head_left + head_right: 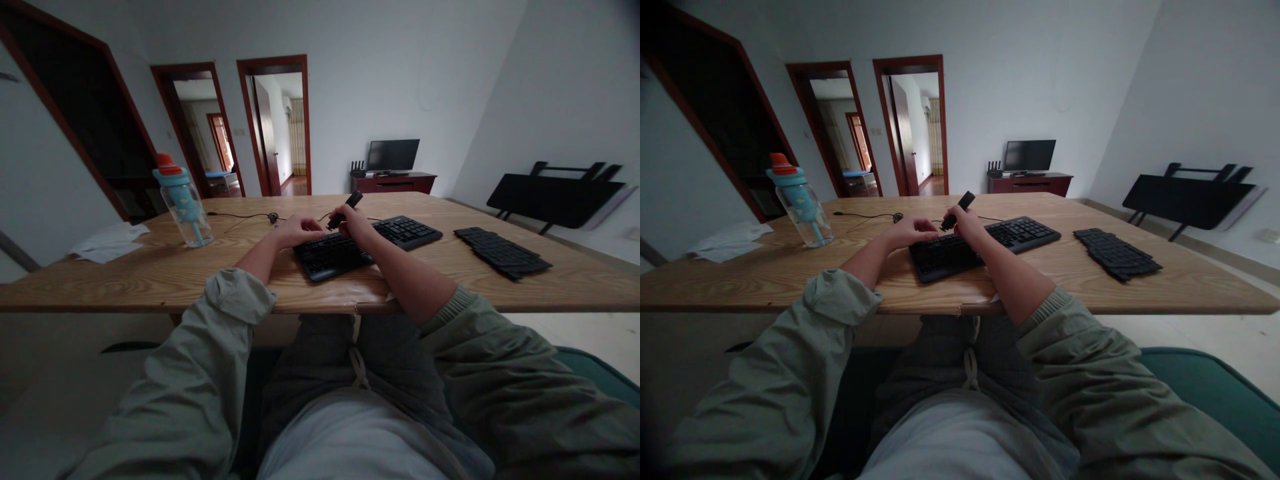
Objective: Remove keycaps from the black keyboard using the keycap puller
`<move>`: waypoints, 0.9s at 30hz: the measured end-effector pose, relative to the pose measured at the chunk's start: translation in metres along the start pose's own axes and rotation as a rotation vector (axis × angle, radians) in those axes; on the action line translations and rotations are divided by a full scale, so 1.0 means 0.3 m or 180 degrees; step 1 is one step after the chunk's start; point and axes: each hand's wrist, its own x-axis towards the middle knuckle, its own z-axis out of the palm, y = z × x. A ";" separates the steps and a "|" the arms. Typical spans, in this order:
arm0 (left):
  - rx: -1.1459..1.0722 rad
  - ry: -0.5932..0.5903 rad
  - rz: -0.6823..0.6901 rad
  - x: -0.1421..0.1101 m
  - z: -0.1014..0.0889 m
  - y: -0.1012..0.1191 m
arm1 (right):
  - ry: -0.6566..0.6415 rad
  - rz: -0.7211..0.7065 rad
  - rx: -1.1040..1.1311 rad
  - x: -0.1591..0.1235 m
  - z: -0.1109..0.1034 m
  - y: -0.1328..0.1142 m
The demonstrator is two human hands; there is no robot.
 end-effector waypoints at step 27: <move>0.0480 0.0850 0.0397 -0.021 0.001 0.052 | 0.0330 -0.0053 -0.0072 0.003 0.000 -0.010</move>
